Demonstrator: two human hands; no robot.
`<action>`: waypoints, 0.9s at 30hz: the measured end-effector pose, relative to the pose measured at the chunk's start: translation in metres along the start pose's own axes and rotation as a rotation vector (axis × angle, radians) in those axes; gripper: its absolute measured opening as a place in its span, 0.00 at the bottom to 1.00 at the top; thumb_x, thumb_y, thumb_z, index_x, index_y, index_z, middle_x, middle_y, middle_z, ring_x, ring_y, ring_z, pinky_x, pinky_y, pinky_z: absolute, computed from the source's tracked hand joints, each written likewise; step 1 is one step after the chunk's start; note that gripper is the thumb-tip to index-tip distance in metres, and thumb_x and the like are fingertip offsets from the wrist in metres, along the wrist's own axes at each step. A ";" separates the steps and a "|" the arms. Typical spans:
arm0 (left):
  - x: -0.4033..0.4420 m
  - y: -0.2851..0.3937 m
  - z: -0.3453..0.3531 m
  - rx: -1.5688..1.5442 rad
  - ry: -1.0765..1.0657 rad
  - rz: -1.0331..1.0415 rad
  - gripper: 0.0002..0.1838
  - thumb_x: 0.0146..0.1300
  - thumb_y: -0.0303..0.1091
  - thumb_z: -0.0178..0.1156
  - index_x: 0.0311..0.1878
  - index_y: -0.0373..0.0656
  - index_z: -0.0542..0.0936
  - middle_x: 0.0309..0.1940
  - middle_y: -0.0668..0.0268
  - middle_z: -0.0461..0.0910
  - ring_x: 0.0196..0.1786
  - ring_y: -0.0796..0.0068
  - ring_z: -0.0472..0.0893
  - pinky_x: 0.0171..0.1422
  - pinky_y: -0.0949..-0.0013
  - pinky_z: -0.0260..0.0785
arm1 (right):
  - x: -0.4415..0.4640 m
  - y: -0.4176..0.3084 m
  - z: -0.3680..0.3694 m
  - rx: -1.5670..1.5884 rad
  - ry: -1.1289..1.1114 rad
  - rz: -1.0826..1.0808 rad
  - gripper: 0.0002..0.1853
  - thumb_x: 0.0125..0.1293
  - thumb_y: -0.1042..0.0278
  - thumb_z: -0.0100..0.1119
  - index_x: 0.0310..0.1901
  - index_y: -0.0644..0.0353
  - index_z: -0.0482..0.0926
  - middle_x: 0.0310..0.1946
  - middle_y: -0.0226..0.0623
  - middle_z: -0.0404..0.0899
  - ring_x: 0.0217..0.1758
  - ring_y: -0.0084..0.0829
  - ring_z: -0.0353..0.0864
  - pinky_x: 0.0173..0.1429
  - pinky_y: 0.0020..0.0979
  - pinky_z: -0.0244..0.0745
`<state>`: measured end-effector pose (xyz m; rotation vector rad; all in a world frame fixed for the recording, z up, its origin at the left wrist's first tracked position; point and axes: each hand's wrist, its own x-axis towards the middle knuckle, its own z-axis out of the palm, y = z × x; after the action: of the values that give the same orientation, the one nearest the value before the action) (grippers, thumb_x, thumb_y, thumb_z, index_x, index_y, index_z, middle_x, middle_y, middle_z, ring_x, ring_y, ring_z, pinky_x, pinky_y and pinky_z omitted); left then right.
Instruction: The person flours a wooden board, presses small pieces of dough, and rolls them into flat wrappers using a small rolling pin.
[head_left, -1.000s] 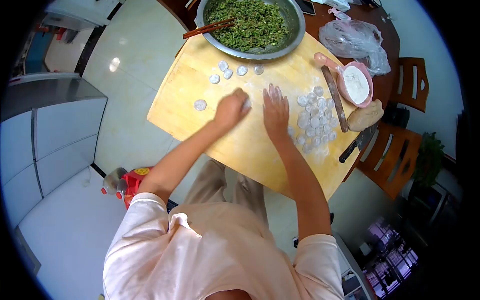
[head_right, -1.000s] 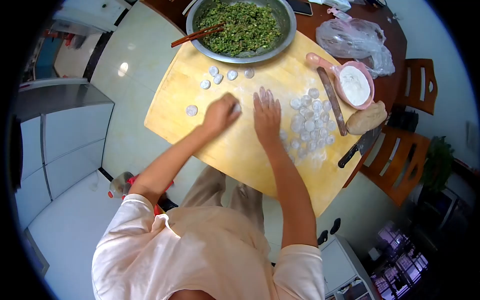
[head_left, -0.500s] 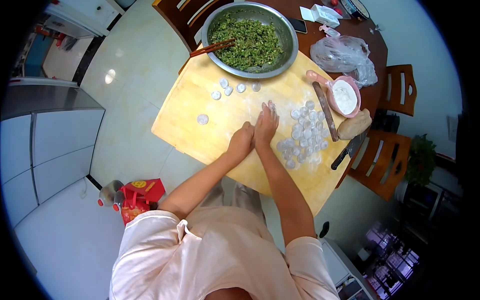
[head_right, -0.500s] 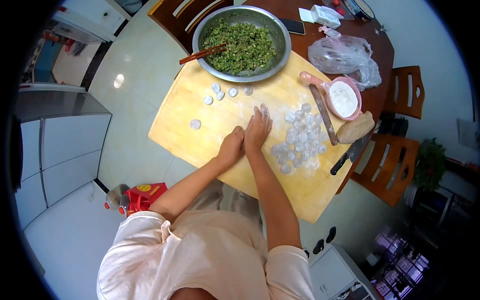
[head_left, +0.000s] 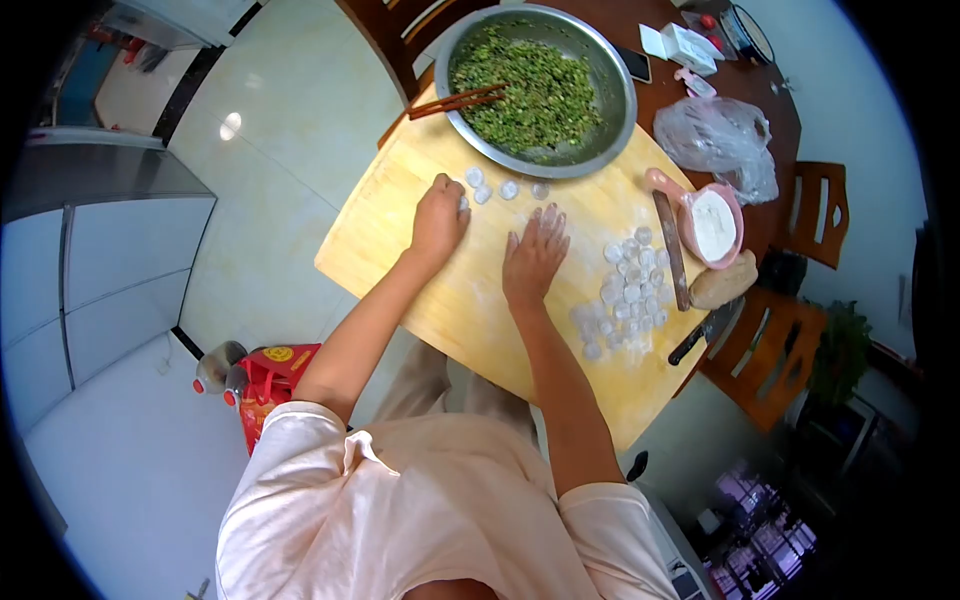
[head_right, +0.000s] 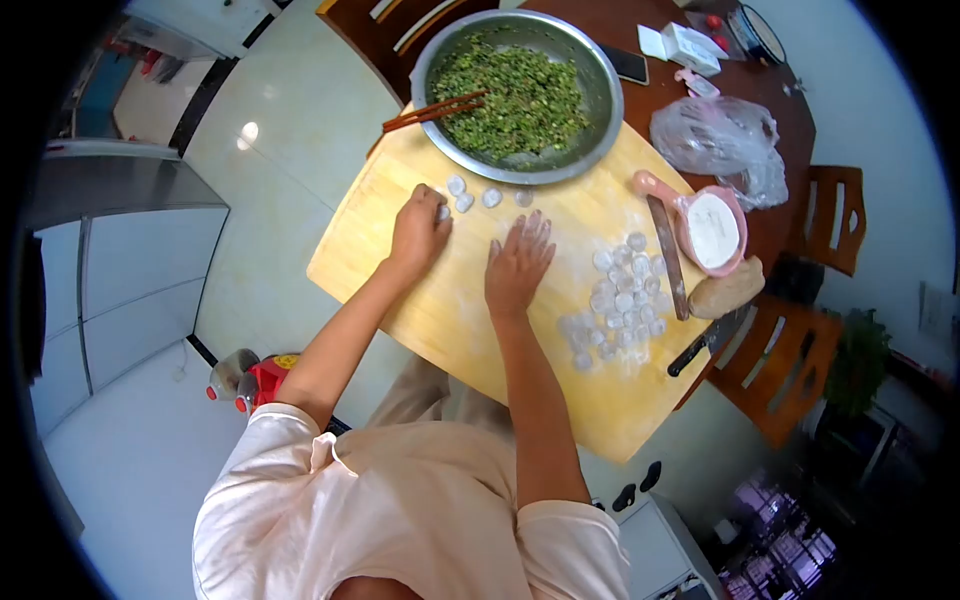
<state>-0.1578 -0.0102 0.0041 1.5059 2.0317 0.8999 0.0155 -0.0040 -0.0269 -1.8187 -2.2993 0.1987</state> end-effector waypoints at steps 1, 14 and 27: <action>-0.004 0.002 0.003 -0.018 -0.027 0.002 0.13 0.52 0.20 0.64 0.42 0.36 0.78 0.39 0.51 0.75 0.44 0.47 0.79 0.47 0.55 0.74 | -0.001 0.003 0.000 0.007 0.010 0.000 0.32 0.66 0.60 0.63 0.69 0.62 0.68 0.77 0.47 0.57 0.81 0.50 0.53 0.79 0.56 0.49; -0.052 0.079 0.063 -0.004 -0.231 0.350 0.16 0.58 0.37 0.67 0.47 0.39 0.78 0.45 0.54 0.77 0.52 0.50 0.78 0.59 0.52 0.70 | -0.025 0.106 -0.058 0.659 0.108 -0.069 0.16 0.72 0.76 0.47 0.57 0.65 0.78 0.60 0.51 0.78 0.64 0.52 0.76 0.70 0.40 0.68; -0.042 0.081 0.119 0.478 -0.321 0.546 0.36 0.70 0.57 0.53 0.75 0.48 0.64 0.79 0.57 0.55 0.81 0.53 0.52 0.81 0.45 0.44 | -0.048 0.178 -0.111 1.385 0.017 0.589 0.24 0.81 0.53 0.40 0.62 0.67 0.73 0.59 0.45 0.79 0.56 0.35 0.81 0.60 0.33 0.73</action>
<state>-0.0099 -0.0071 -0.0193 2.3620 1.6902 0.3076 0.2213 -0.0117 0.0365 -1.4697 -0.8911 1.3877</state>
